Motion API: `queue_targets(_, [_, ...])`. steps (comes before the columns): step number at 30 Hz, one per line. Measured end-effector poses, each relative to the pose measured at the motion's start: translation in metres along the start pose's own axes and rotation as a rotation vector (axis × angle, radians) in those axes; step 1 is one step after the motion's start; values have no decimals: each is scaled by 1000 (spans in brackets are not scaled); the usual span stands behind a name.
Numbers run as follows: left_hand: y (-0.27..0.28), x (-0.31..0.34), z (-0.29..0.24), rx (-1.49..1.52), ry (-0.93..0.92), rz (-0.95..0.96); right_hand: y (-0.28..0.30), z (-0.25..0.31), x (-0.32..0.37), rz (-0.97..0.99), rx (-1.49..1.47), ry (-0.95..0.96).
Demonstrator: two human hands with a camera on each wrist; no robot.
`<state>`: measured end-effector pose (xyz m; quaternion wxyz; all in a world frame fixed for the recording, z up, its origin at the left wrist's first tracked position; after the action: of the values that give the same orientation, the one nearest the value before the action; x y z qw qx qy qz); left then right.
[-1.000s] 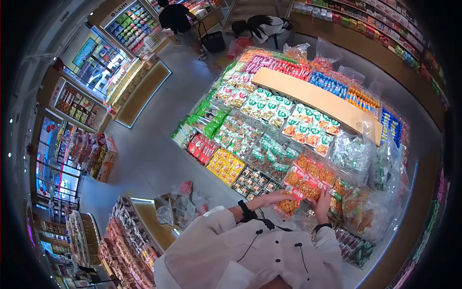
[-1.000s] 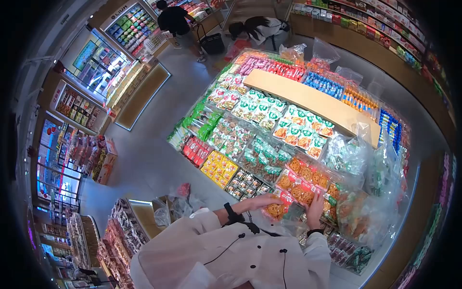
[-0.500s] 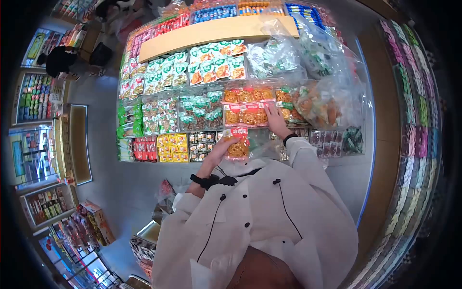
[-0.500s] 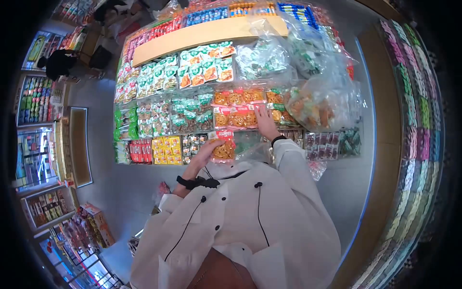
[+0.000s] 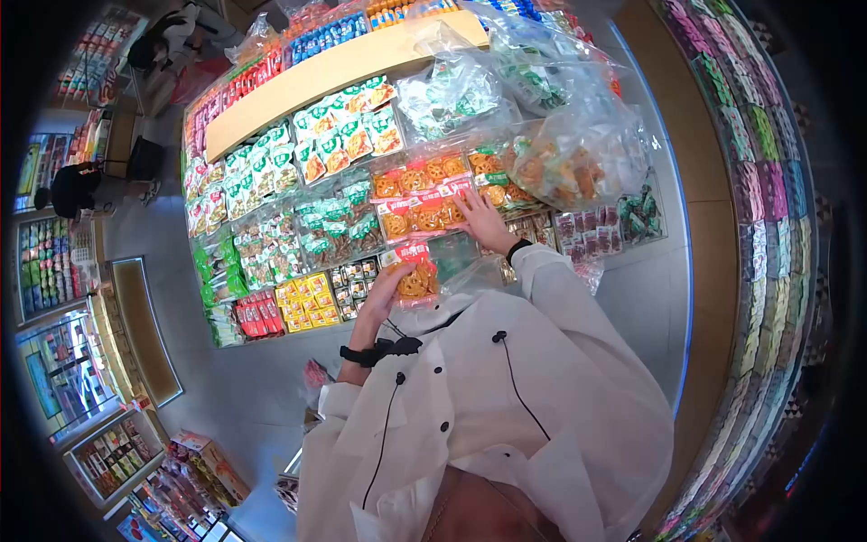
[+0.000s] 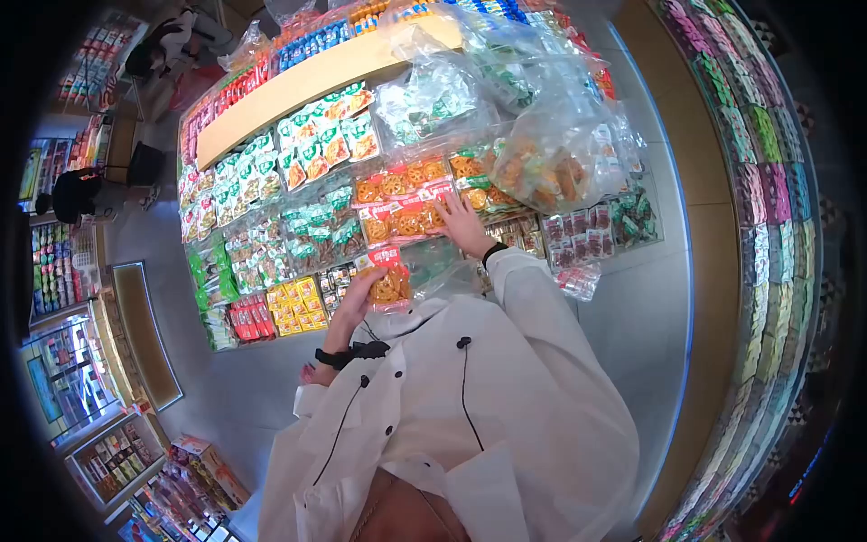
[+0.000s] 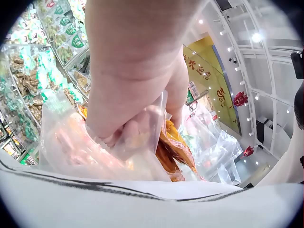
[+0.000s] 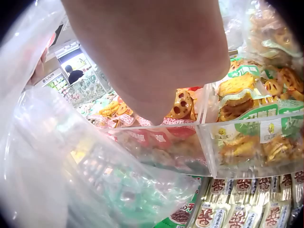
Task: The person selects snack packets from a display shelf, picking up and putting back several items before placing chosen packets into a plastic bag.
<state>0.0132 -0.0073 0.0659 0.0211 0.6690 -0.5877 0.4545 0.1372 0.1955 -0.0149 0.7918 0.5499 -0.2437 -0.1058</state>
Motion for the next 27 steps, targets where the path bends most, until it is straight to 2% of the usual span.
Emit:
queue_targets(6, [1,4,-2,24,-7,-21,-6,-1,-10,44,161,-61])
queue_targets(10, [1,3,0,4,2,-1,7,2,-7,83,116,-60])
queue_targets(12, [3,2,-1,-6,-6,4,23,0,-2,31,-136,-14])
queue_targets(16, [5,0,-8,42,-56,-20,25,-19,3,-33,-330,20])
queue_targets(18, [5,-2,-16,54,-95,-23,27,-35,7,-174,-493,16])
queue_targets(19, [5,-2,-18,66,-100,-34,38,-30,10,-163,-491,28])
queue_targets(21, [1,-4,-25,44,-110,-23,60,-13,14,-86,-564,111])
queue_targets(22, [-3,-6,-31,41,-147,6,54,-9,10,15,-766,45])
queue_targets(23, [-3,-6,-33,48,-152,-11,60,4,9,26,-769,61])
queue_targets(25, [-15,-4,-39,34,-152,44,54,50,14,378,-1441,223])
queue_targets(26, [-12,-9,-32,44,-151,56,66,74,23,471,-1533,199])
queue_targets(27, [-11,-11,-30,49,-154,47,73,88,27,482,-1533,204])
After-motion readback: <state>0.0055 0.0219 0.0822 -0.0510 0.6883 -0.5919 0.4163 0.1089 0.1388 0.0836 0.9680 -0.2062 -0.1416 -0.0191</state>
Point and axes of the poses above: each hand's wrist, its own x-axis away from the middle knuckle, its own y-axis out of the back of the hand, z = x × y, the point moved 9 cm from there along -x, towards the middle knuckle, and after that the axes turned 14 degrees about z, right-handed, at the moved point
